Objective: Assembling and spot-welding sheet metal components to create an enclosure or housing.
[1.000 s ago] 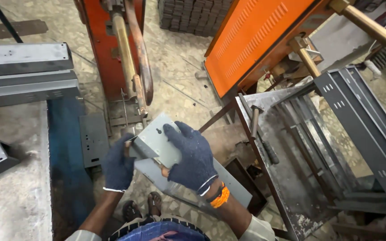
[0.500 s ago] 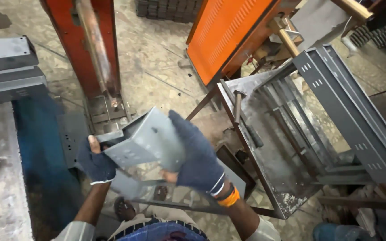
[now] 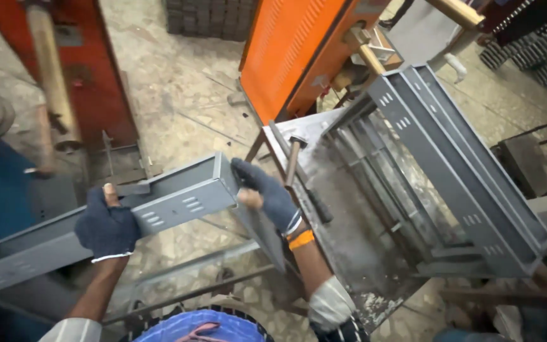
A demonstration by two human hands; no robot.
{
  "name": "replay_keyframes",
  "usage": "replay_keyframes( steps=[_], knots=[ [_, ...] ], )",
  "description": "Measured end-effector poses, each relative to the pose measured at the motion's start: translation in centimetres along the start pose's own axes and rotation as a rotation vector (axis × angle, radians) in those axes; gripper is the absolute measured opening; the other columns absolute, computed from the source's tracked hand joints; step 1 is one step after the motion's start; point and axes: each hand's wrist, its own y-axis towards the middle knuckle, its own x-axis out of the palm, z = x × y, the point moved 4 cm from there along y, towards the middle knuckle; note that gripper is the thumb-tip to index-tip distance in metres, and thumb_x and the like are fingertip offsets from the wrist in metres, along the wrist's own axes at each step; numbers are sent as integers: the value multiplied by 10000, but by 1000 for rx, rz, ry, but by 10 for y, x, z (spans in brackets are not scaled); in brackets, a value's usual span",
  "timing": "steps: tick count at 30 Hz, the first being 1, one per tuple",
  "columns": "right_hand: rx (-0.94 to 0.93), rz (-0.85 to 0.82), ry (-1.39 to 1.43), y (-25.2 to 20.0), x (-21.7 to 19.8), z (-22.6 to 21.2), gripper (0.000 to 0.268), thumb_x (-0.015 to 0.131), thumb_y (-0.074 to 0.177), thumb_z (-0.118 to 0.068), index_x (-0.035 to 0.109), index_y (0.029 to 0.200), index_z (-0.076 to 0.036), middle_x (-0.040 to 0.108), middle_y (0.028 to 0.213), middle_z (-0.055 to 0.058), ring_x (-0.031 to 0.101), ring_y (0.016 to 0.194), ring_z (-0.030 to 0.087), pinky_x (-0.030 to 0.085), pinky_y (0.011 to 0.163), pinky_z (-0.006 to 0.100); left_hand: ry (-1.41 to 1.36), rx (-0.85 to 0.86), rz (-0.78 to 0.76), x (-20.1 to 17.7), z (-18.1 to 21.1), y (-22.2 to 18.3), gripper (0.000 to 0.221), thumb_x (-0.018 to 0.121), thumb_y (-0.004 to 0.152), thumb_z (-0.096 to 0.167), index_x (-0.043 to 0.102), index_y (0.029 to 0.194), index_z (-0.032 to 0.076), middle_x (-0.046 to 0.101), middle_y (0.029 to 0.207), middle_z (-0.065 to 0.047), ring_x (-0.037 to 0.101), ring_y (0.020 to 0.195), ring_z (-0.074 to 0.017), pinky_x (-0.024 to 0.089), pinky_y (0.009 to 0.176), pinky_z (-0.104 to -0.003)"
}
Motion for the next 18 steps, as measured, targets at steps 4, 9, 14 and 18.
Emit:
replay_keyframes(
  steps=[4, 9, 14, 18],
  knots=[
    [307, 556, -289, 1, -95, 127, 605, 747, 885, -395, 665, 1381, -60, 724, 1232, 147, 684, 1020, 270, 553, 854, 431, 108, 85, 16, 24, 31, -14, 339, 509, 1200, 327, 666, 1030, 79, 646, 807, -215, 619, 713, -441, 433, 619, -537],
    [769, 724, -619, 3, -147, 233, 623, 838, 722, -282, 598, 1237, -26, 678, 1140, 233, 694, 1045, 395, 569, 880, 468, 281, 107, -22, 48, 47, -21, 422, 530, 1232, 329, 617, 902, 81, 591, 659, -202, 600, 663, -414, 427, 625, -520],
    [814, 810, -565, 19, -140, 284, 638, 823, 673, -230, 553, 1216, -31, 647, 1115, 237, 691, 980, 423, 571, 817, 493, 313, 170, 42, 44, 72, -21, 380, 533, 1232, 317, 641, 942, 96, 591, 668, -194, 593, 614, -399, 429, 626, -508],
    [707, 901, -520, 26, -160, 368, 467, 776, 772, -258, 576, 1119, -18, 640, 941, 187, 695, 858, 412, 562, 742, 489, 319, 161, 68, 53, 70, -19, 342, 544, 1214, 317, 659, 979, 97, 595, 657, -182, 593, 638, -406, 427, 604, -509]
  ],
)
